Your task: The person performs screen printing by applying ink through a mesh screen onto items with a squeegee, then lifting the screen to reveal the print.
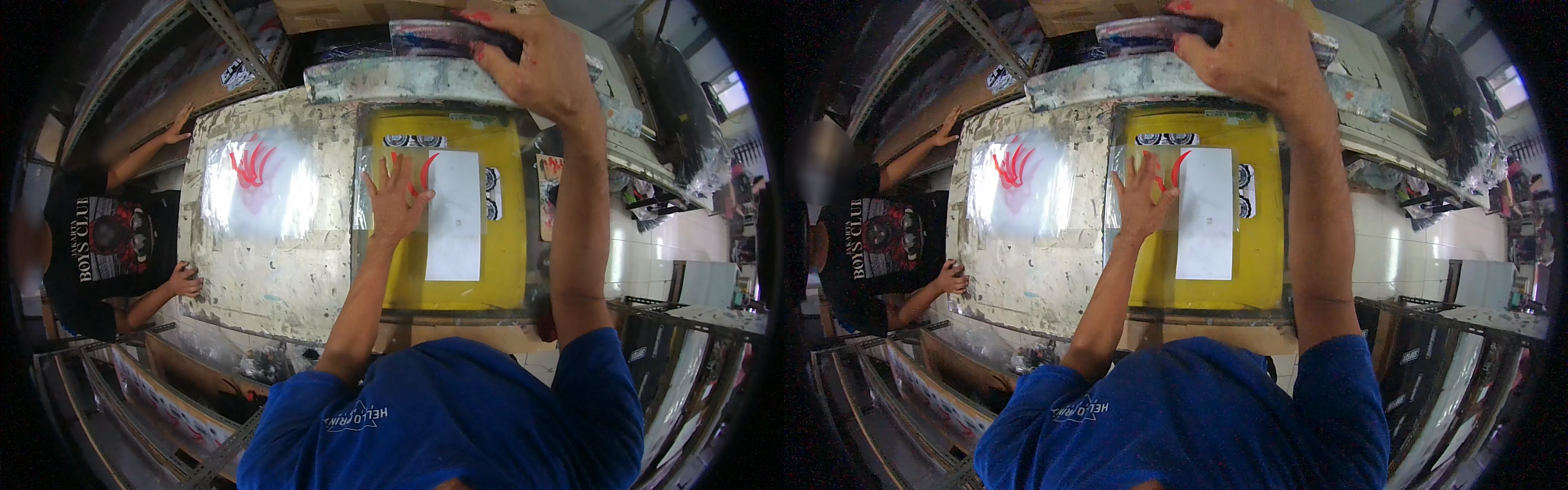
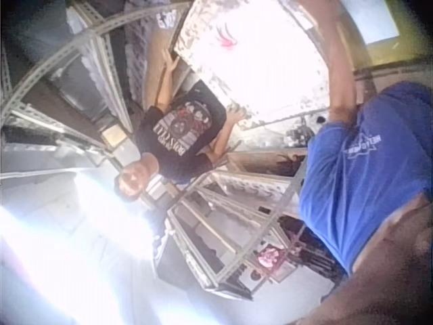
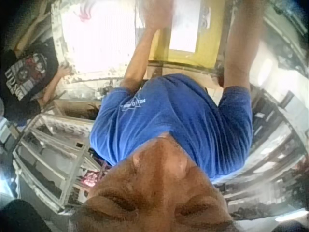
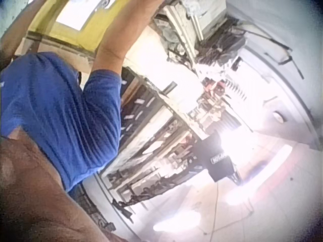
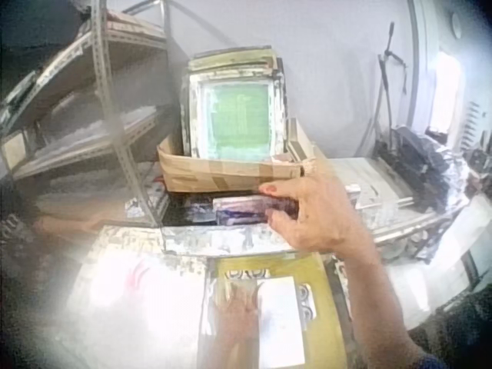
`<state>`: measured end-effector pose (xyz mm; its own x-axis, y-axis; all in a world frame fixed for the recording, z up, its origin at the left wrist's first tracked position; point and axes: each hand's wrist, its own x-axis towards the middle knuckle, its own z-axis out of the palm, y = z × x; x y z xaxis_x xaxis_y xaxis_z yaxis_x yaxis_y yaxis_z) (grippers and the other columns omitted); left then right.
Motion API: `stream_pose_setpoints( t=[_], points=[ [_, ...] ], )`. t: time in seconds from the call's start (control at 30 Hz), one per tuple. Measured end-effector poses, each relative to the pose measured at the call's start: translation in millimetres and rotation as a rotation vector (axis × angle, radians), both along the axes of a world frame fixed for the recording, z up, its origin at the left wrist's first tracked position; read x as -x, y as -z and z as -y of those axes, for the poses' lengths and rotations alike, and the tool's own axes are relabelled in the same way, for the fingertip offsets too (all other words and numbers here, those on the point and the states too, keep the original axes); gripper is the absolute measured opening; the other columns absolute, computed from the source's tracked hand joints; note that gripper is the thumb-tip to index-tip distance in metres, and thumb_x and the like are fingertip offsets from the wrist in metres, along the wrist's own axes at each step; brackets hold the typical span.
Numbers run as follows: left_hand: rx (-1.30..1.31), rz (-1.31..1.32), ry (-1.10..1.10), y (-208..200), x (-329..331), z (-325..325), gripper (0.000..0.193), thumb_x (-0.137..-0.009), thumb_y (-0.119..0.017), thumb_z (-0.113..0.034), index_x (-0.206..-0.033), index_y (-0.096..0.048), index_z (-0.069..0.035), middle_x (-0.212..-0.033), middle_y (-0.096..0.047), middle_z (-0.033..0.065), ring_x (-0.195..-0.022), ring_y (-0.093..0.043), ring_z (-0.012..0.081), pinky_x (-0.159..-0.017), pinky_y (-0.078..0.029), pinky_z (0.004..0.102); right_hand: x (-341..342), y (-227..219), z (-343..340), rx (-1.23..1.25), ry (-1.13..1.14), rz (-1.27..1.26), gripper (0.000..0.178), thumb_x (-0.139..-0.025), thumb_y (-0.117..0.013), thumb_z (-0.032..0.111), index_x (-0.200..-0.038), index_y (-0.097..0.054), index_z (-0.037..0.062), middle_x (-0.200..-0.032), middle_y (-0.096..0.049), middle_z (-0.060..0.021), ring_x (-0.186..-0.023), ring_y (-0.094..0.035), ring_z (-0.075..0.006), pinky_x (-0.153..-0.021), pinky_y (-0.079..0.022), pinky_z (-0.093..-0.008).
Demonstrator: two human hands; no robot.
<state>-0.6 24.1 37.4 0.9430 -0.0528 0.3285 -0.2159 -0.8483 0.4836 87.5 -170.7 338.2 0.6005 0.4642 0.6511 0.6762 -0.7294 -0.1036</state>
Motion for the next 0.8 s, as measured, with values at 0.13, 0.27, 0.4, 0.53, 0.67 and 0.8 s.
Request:
stream_pose_setpoints(
  t=[0.13,0.27,0.4,0.53,0.67,0.8],
  points=[
    [1.018,0.257,0.018,-78,25,0,0.109,-0.073,-0.080,-0.049,-0.151,-0.023,0.001,-0.126,-0.055,0.0161,-0.127,-0.047,0.0318,-0.113,-0.026,0.0469,31,30,3,-0.088,-0.005,-0.087,0.038,-0.075,-0.073,0.031,-0.109,-0.072,0.0144,-0.086,-0.067,-0.0089,-0.079,-0.063,-0.0313,-0.070,-0.048,-0.0411],
    [1.322,0.228,0.000,-95,62,-17,0.112,-0.065,-0.090,-0.025,-0.150,-0.024,0.004,-0.123,-0.057,0.0122,-0.112,-0.055,0.0214,-0.100,-0.043,0.0348,90,78,-4,-0.032,0.055,-0.048,0.038,-0.073,-0.074,0.024,-0.110,-0.071,0.0178,-0.081,-0.060,-0.0051,-0.075,-0.058,-0.0265,-0.067,-0.042,-0.0401],
    [1.256,-0.128,-0.139,-35,115,-37,0.099,-0.062,-0.089,-0.008,-0.145,-0.037,0.004,-0.127,-0.056,0.0136,-0.111,-0.056,0.0222,-0.098,-0.045,0.0346,125,123,-7,-0.059,0.056,-0.257,0.038,-0.075,-0.071,0.016,-0.112,-0.070,0.0178,-0.083,-0.060,-0.0058,-0.078,-0.058,-0.0276,-0.070,-0.042,-0.0400],
    [0.841,-0.024,-0.124,37,148,-47,0.087,-0.058,-0.090,-0.012,-0.135,-0.051,0.002,-0.133,-0.054,0.0185,-0.117,-0.053,0.0300,-0.101,-0.042,0.0401,131,186,-4,-0.073,0.030,-0.651,0.041,-0.077,-0.070,0.016,-0.118,-0.067,0.0187,-0.092,-0.062,-0.0103,-0.082,-0.060,-0.0314,-0.079,-0.042,-0.0425],
    [0.371,0.076,-0.165,44,151,-48,0.071,-0.063,-0.086,-0.039,-0.119,-0.064,0.000,-0.136,-0.049,0.0197,-0.125,-0.041,0.0380,-0.105,-0.034,0.0458,148,236,-4,0.247,0.078,-0.689,0.060,-0.072,-0.075,0.020,-0.130,-0.059,0.0210,-0.104,-0.061,-0.0069,-0.101,-0.056,-0.0286,-0.096,-0.029,-0.0501],
    [0.196,-0.029,-0.224,39,156,-49,0.068,-0.065,-0.083,-0.041,-0.116,-0.065,0.001,-0.140,-0.045,0.0205,-0.125,-0.038,0.0394,-0.105,-0.031,0.0491,139,268,-10,0.261,0.164,-0.687,0.066,-0.065,-0.076,0.014,-0.128,-0.059,0.0206,-0.112,-0.057,-0.0066,-0.110,-0.049,-0.0268,-0.096,-0.030,-0.0496]
  ],
)
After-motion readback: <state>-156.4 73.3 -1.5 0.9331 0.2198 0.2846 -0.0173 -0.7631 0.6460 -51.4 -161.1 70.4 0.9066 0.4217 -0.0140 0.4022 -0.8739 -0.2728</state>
